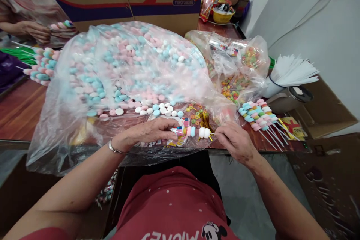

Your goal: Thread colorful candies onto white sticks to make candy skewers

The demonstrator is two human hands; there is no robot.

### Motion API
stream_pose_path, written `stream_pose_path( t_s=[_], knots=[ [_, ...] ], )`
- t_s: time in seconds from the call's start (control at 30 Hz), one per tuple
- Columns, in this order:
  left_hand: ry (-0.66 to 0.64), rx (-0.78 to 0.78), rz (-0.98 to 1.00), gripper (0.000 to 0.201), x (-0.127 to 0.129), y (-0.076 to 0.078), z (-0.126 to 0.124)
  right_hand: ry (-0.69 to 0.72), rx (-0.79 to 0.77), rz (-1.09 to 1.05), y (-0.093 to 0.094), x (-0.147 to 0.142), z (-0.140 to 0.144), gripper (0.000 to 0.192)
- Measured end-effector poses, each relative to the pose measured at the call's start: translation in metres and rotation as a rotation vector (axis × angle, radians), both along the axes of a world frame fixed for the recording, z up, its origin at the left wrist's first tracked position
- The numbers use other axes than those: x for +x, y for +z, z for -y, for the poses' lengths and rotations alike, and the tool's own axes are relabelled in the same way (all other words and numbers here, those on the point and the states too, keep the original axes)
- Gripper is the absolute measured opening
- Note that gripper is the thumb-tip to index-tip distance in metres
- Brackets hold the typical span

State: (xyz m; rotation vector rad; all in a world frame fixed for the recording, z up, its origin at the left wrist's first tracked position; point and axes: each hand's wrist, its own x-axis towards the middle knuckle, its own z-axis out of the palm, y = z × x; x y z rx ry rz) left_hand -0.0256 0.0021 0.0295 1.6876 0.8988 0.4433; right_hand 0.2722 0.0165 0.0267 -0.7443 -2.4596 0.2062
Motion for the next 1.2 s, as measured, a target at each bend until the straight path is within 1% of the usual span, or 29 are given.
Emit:
stream_pose_path(
  t_s=[0.07,0.13,0.23,0.3,0.33,0.37,0.43,0.5,0.53,0.57,0.6,0.63,0.67,0.7,0.73,0.77,0.8,0.83,0.9,0.93,1.0,1.1,1.17,1.2],
  knots=[
    [-0.022,0.084,-0.035,0.017,0.005,0.002,-0.002,0.035,0.019,0.008,0.000,0.001,-0.002,0.017],
    [-0.042,0.159,-0.044,0.019,0.010,-0.001,-0.004,0.077,-0.032,0.037,-0.004,0.000,-0.001,0.019],
    [-0.092,0.241,-0.060,0.018,0.015,-0.007,-0.004,0.081,-0.246,0.074,-0.016,-0.006,0.005,0.024],
    [-0.122,0.301,-0.073,0.020,0.021,-0.004,-0.002,0.035,-0.408,0.040,-0.025,-0.013,0.014,0.026],
    [-0.113,0.341,-0.076,0.023,0.024,0.001,0.000,-0.002,-0.476,-0.007,-0.030,-0.017,0.019,0.028],
    [-0.077,0.394,-0.075,0.028,0.029,0.009,0.003,-0.042,-0.536,-0.071,-0.034,-0.021,0.024,0.029],
    [0.055,0.523,-0.067,0.034,0.038,0.029,0.013,-0.132,-0.625,-0.229,-0.041,-0.029,0.033,0.028],
    [0.221,0.673,-0.036,0.029,0.047,0.045,0.027,-0.223,-0.677,-0.390,-0.045,-0.034,0.040,0.027],
    [0.295,0.738,-0.006,0.026,0.050,0.048,0.036,-0.261,-0.695,-0.459,-0.047,-0.036,0.042,0.027],
    [0.377,0.797,0.029,0.024,0.052,0.047,0.044,-0.293,-0.705,-0.517,-0.047,-0.038,0.043,0.026],
    [0.476,0.844,0.071,0.024,0.053,0.042,0.051,-0.320,-0.705,-0.562,-0.047,-0.039,0.044,0.026],
    [0.611,0.870,0.144,0.024,0.053,0.034,0.056,-0.336,-0.699,-0.592,-0.046,-0.040,0.044,0.026],
    [0.806,0.852,0.243,0.025,0.052,0.024,0.057,-0.341,-0.689,-0.607,-0.046,-0.041,0.043,0.026],
    [0.979,0.745,0.322,0.028,0.051,0.014,0.056,-0.337,-0.677,-0.612,-0.045,-0.043,0.043,0.026],
    [1.081,0.599,0.406,0.035,0.050,0.005,0.051,-0.326,-0.668,-0.611,-0.044,-0.044,0.043,0.026],
    [1.123,0.453,0.524,0.043,0.050,-0.002,0.045,-0.310,-0.662,-0.610,-0.045,-0.046,0.043,0.025],
    [1.133,0.314,0.637,0.048,0.050,-0.006,0.037,-0.290,-0.665,-0.614,-0.045,-0.049,0.044,0.025],
    [1.127,0.210,0.747,0.051,0.051,-0.008,0.028,-0.270,-0.678,-0.625,-0.047,-0.052,0.045,0.025],
    [1.086,0.050,0.947,0.049,0.054,-0.005,0.014,-0.236,-0.757,-0.669,-0.053,-0.059,0.048,0.025],
    [1.055,-0.011,1.020,0.048,0.057,-0.002,0.009,-0.217,-0.829,-0.709,-0.056,-0.063,0.049,0.026],
    [0.978,-0.109,1.117,0.046,0.061,0.003,0.003,-0.167,-1.028,-0.828,-0.061,-0.071,0.053,0.027],
    [0.860,-0.203,1.179,0.046,0.065,0.005,0.001,-0.074,-1.364,-1.022,-0.064,-0.082,0.058,0.029],
    [0.818,-0.249,1.209,0.044,0.066,0.004,0.000,-0.033,-1.506,-1.090,-0.063,-0.087,0.061,0.029],
    [0.816,-0.268,1.217,0.043,0.067,0.003,-0.001,-0.032,-1.529,-1.104,-0.063,-0.088,0.061,0.029]
  ],
)
